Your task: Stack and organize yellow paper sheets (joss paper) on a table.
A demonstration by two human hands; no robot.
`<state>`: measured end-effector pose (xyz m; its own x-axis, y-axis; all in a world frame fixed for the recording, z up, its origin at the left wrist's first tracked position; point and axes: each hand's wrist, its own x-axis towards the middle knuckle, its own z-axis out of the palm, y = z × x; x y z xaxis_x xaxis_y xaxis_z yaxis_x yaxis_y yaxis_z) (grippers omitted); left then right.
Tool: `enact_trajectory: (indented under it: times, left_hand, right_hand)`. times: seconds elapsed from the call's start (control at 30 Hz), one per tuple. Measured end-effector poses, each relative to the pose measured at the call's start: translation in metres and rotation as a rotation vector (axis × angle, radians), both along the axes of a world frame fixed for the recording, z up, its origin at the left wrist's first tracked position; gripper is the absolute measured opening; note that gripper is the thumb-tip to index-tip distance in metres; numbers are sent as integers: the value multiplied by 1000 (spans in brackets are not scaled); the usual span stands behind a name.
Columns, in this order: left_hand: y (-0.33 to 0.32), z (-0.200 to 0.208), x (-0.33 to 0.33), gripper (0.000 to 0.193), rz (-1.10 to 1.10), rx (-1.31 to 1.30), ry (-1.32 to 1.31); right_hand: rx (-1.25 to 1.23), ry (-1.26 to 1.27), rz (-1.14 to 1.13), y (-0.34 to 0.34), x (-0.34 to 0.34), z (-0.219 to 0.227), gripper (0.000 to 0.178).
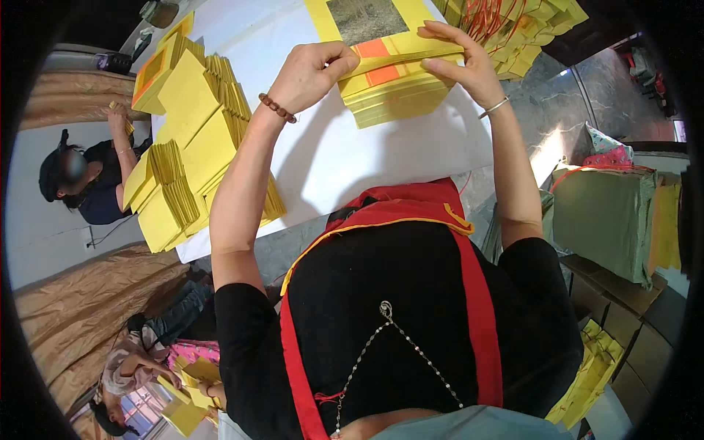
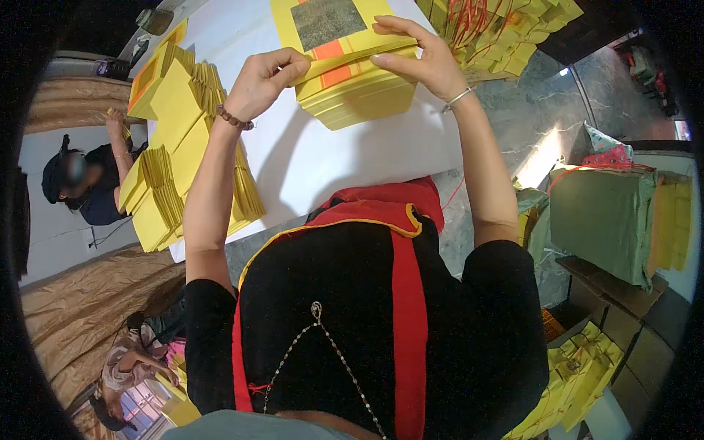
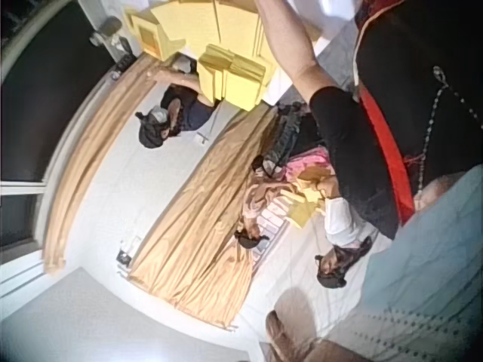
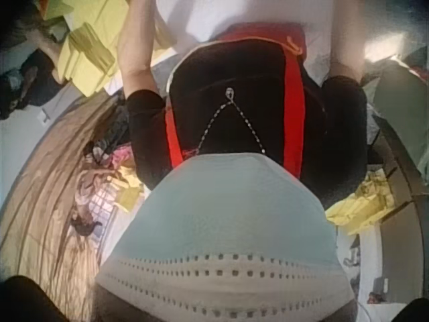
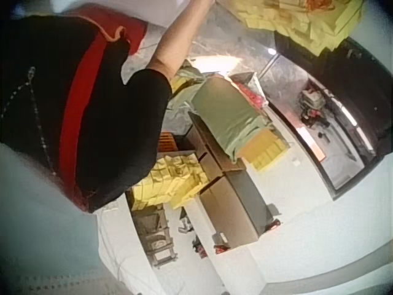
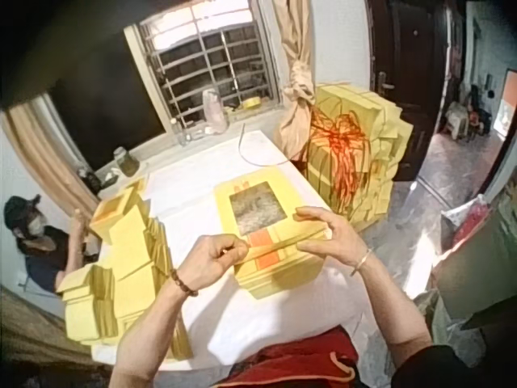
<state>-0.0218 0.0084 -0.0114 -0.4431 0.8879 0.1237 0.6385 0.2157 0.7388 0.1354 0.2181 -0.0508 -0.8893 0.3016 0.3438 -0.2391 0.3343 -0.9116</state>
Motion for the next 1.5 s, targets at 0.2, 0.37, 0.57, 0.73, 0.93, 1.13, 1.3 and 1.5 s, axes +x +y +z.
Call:
enact_trajectory:
  times: [0.2,0.37,0.57,0.73,0.93,1.13,1.3,1.5]
  left_hand:
    - [-3,0,-3,27,-8,-55,-86]
    - [-6,3,6,26,-44,69,-73]
    - [-3,-23,-19,31,20,202,446]
    - [3,-30,-22,25,82,229,393]
    - [-34,-1,-17,31,74,541,587]
    - [-136,-3,48,24,224,495,581]
    - [-187,-84,114,25,422,355,368]
    - [-194,-169,157,19,518,186,136]
  right_hand:
    - [34,93,-106,2,-6,-8,49]
    - [56,54,-165,16,-15,-22,24]
    - [-236,-121,-110,17,-21,-12,28]
    - [477,163,-173,32,-29,-18,34]
    - [732,259,-228,-1,-32,46,27]
    - [67,335,200,-89,-17,36,24]
    - [131,92,397,-123,12,-45,19]
    - [37,-245,587,-113,29,-159,18]
